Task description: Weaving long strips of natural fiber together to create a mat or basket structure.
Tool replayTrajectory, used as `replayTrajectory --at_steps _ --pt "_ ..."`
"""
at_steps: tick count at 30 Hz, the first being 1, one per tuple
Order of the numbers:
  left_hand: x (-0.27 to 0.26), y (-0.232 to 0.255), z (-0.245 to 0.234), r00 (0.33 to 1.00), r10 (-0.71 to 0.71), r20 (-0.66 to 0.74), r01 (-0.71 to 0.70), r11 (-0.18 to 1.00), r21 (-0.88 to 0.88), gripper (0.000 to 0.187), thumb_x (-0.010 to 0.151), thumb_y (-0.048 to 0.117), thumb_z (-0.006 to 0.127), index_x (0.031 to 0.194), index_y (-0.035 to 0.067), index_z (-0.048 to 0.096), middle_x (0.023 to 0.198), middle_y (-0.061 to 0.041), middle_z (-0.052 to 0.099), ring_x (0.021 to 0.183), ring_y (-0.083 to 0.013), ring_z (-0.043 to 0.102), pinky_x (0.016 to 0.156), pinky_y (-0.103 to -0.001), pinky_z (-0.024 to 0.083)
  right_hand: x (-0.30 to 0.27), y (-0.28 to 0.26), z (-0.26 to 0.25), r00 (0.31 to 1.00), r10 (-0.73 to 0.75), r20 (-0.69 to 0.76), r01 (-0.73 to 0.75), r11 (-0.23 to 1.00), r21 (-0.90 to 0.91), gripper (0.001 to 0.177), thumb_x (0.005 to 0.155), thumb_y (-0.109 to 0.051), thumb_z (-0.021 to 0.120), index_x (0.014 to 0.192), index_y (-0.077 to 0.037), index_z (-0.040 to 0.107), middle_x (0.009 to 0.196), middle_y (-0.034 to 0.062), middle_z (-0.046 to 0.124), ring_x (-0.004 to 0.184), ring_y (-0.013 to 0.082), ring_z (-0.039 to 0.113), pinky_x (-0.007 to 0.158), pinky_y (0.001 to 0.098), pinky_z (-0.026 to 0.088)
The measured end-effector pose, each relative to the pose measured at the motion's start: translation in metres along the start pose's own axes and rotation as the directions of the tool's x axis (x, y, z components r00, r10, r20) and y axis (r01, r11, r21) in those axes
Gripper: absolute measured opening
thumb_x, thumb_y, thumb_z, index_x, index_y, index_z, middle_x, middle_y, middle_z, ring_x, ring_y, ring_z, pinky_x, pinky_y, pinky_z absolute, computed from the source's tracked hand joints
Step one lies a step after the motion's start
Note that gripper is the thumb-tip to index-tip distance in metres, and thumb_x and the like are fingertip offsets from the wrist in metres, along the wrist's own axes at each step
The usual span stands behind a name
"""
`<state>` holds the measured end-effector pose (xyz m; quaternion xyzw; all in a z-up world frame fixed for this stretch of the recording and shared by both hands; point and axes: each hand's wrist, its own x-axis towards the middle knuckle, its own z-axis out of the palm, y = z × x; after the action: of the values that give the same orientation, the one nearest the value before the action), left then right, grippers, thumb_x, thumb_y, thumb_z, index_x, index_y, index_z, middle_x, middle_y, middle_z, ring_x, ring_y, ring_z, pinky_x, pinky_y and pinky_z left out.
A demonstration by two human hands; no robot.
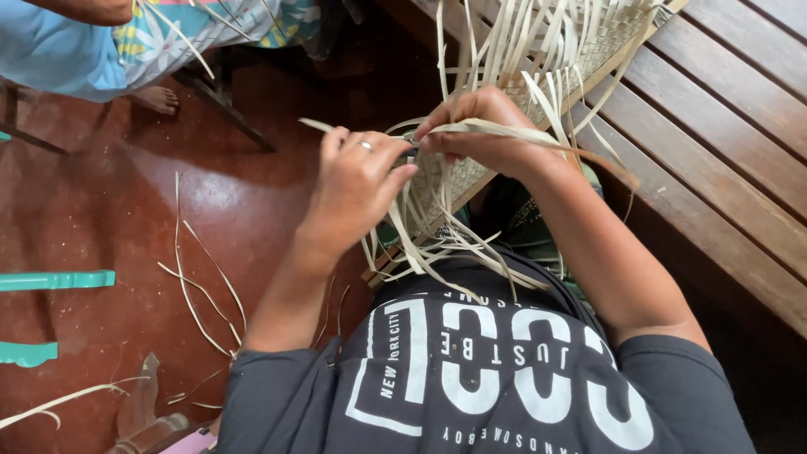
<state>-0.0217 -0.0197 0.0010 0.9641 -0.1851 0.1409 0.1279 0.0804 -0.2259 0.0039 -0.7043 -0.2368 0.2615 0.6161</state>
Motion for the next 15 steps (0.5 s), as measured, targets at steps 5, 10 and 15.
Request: replayTrajectory --at_steps 5,10,15 --pt "0.004 0.013 0.029 0.992 -0.075 -0.104 0.067 0.995 -0.078 0.010 0.094 0.022 0.074 0.095 0.014 0.066 0.086 0.000 0.064 0.083 -0.0217 0.064 0.079 -0.040 0.045 0.008 0.005 -0.022 0.996 -0.076 0.051 0.091 0.863 -0.496 0.017 0.083 -0.015 0.077 0.099 -0.009 0.077 0.104 0.0092 0.072 0.095 0.0318 0.068 0.080 0.0442 0.051" --pt "0.010 0.031 0.023 0.980 -0.099 -0.169 0.063 0.976 -0.207 0.015 0.087 0.002 0.078 0.085 0.003 0.064 0.083 -0.010 0.064 0.076 -0.0296 0.061 0.069 -0.041 0.049 0.016 -0.045 -0.007 0.953 0.295 0.075 -0.113 0.572 -0.813 0.021 0.091 -0.016 0.060 0.096 -0.020 0.080 0.095 0.0066 0.077 0.086 0.0326 0.070 0.070 0.0474 0.056" --pt "0.012 0.038 0.041 0.964 -0.174 -0.201 0.175 0.984 -0.014 0.046 0.085 0.039 0.083 0.070 0.006 0.055 0.071 -0.007 0.061 0.071 -0.0337 0.054 0.057 -0.052 0.042 0.061 0.009 0.000 0.862 0.356 0.359 0.310 0.188 -0.932 0.020 0.084 -0.014 0.060 0.064 -0.012 0.066 0.055 0.0015 0.056 0.051 0.0151 0.049 0.043 0.0343 0.040"
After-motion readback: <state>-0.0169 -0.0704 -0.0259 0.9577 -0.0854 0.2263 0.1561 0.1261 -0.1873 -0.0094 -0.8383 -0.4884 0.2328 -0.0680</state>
